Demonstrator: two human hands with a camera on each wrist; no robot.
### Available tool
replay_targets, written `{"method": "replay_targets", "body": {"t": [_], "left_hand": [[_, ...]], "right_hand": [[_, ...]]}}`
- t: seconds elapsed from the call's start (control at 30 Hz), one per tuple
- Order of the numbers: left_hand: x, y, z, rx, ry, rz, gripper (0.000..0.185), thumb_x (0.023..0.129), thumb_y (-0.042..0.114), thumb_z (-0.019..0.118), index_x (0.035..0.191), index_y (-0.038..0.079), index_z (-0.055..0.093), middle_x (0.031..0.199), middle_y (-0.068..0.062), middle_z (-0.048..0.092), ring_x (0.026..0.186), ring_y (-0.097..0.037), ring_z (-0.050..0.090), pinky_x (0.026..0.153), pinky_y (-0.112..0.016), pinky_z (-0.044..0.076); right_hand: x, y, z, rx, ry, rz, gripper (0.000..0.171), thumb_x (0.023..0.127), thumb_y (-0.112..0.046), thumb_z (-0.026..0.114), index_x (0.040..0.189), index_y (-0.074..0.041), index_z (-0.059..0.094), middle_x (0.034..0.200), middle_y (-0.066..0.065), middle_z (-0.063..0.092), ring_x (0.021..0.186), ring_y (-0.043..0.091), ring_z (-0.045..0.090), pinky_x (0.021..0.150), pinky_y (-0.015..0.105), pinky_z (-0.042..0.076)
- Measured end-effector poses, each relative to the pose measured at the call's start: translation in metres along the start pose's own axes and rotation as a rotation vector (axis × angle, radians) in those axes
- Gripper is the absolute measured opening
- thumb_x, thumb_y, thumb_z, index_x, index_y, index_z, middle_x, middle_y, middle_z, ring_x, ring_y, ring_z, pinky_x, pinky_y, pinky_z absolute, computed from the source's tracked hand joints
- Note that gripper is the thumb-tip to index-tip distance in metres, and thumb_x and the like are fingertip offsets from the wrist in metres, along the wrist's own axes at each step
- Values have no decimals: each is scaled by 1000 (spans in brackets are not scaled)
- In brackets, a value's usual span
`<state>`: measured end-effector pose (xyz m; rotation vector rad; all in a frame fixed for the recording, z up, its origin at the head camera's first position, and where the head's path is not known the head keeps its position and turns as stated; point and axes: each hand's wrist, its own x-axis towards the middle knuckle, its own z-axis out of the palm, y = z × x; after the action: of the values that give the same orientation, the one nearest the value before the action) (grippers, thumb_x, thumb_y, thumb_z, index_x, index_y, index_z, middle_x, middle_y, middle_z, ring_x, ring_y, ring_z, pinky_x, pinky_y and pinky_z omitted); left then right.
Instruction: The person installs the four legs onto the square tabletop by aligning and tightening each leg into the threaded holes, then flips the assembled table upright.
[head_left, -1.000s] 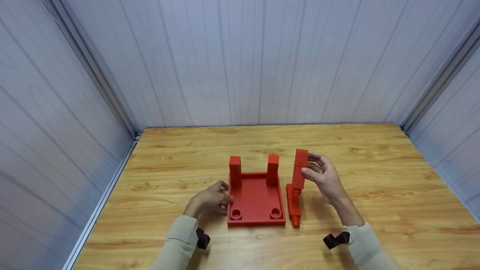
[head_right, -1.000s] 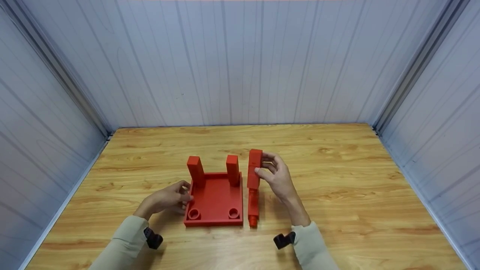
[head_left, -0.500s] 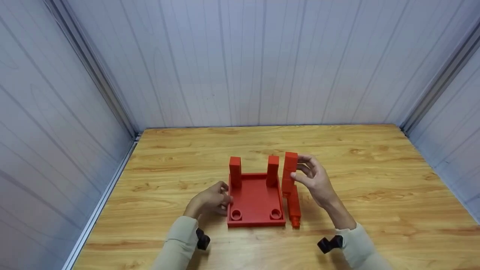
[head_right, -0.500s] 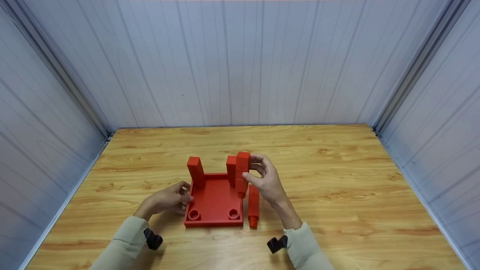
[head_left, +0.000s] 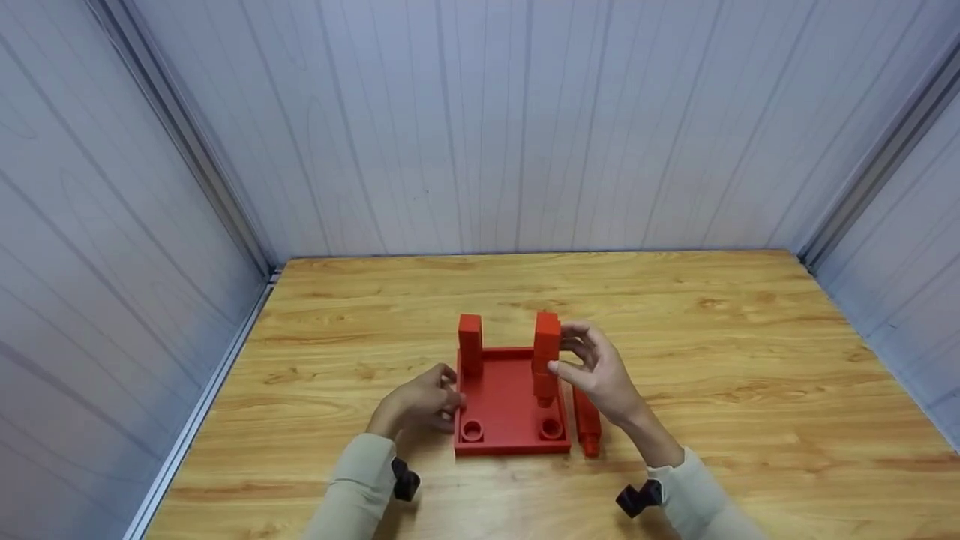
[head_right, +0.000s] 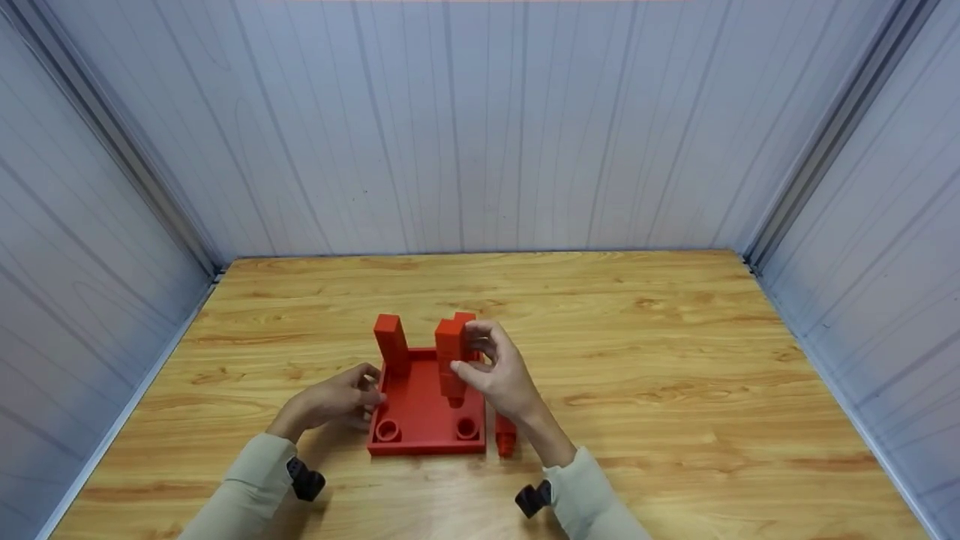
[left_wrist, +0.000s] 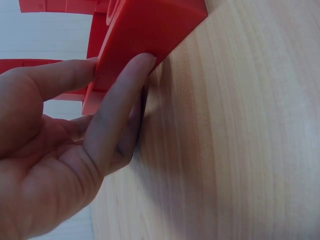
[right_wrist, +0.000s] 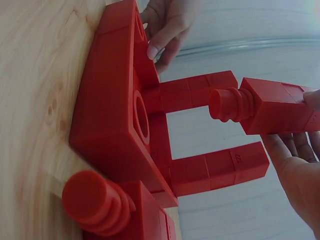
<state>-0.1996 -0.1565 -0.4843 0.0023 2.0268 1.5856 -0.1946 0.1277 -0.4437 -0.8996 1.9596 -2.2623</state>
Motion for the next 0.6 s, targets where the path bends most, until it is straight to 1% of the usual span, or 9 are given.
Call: {"method": "replay_targets", "body": {"t": [0.1, 0.2, 0.47, 0.6], "left_hand": [[0, 0, 0, 10, 3, 5, 38, 90, -1, 53, 123, -2, 33, 86, -9, 51, 70, -18, 48, 59, -29, 51], [0, 0, 0, 10, -6, 7, 38, 90, -1, 53, 122, -2, 33, 84, -9, 50, 69, -19, 46, 59, -30, 50], [-1, 1, -1, 25, -6, 22, 37, 91, 1, 54, 122, -2, 33, 79, -7, 48, 67, -18, 45, 57, -29, 48], [-2, 0, 0, 18, 0, 22, 37, 91, 0, 54, 122, -2, 34, 81, -7, 49, 68, -19, 47, 57, -29, 48]], "right_hand": [[0, 1, 6, 3, -9, 2, 51, 86, 5, 64, 127, 11, 36, 122, 13, 47, 110, 18, 54, 87, 29, 54], [0, 3, 11, -1, -10, 8, 51, 85, 4, 65, 127, 9, 36, 121, 12, 46, 110, 17, 54, 87, 28, 53], [1, 9, 22, -51, -27, 4, 49, 85, 1, 68, 125, 5, 40, 119, 12, 47, 111, 22, 53, 89, 29, 53], [1, 12, 27, -75, -23, 11, 49, 84, 0, 68, 125, 4, 40, 119, 13, 48, 111, 21, 53, 89, 31, 53]]}}
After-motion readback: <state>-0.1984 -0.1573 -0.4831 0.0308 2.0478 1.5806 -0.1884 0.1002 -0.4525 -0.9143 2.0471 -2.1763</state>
